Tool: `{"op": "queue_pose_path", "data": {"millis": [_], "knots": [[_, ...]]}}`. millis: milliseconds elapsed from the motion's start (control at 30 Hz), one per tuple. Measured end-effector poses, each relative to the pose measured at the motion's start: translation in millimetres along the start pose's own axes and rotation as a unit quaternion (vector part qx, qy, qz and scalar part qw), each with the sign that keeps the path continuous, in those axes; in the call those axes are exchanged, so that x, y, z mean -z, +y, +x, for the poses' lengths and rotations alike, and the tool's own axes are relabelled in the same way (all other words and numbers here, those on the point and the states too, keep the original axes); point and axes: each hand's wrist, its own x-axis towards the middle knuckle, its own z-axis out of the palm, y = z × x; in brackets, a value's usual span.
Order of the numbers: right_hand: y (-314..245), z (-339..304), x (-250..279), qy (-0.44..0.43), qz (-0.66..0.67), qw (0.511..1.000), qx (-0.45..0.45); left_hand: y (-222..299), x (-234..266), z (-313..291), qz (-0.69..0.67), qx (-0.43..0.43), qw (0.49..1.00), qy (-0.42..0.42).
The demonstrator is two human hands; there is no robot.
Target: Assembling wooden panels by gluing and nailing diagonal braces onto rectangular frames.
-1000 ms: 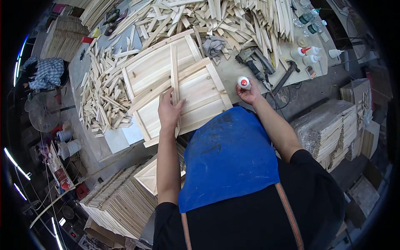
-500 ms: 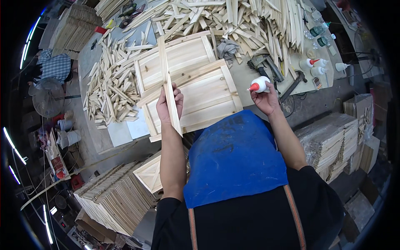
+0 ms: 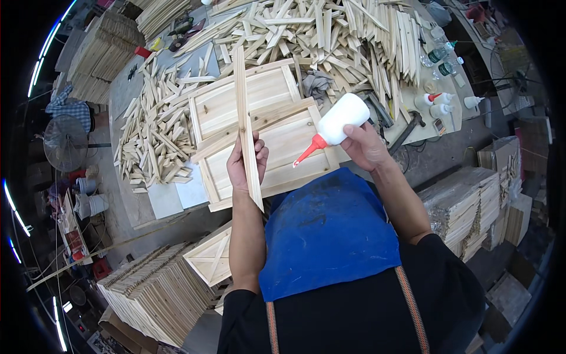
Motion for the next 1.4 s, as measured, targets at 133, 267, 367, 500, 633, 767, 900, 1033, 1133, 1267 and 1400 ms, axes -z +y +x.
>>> {"op": "queue_pose_path", "data": {"millis": [133,267,367,500,633,767,900,1033,1133,1267,1400], "knots": [[-2,-3,-25,-0.026,-0.042,0.999,0.02,-2,1,-5,0.006,0.006,1.0,-0.028],[0,-5,-32,-0.025,-0.048,0.999,0.004,-1,3,-12,-0.001,0.014,0.999,-0.042],[2,-5,-26,-0.017,-0.027,0.999,-0.002,0,9,-13,0.015,0.024,0.999,-0.037],[3,-6,-21,-0.001,-0.007,1.0,-0.012,-1,15,-11,0.053,0.022,0.997,-0.048],[2,-8,-19,0.004,-0.008,1.0,-0.014,0,13,-8,0.054,0.02,0.997,-0.054],[4,-9,-19,0.014,-0.006,1.0,-0.009,-5,-9,-10,0.17,-0.013,0.983,0.065],[6,-8,-11,0.028,-0.003,1.0,-0.009,7,5,-12,0.075,0.051,0.991,-0.1],[9,-9,1,0.031,-0.001,0.999,-0.018,11,2,-12,-0.018,0.059,0.989,-0.134],[9,-6,-2,0.03,0.001,0.999,-0.026,13,7,-8,-0.018,0.052,0.993,-0.105],[9,-5,-6,0.025,0.002,0.999,-0.027,10,0,-6,0.023,0.004,1.0,-0.01],[8,-6,-7,0.022,-0.003,0.999,-0.028,12,10,-5,0.016,0.023,0.995,-0.092]]}}
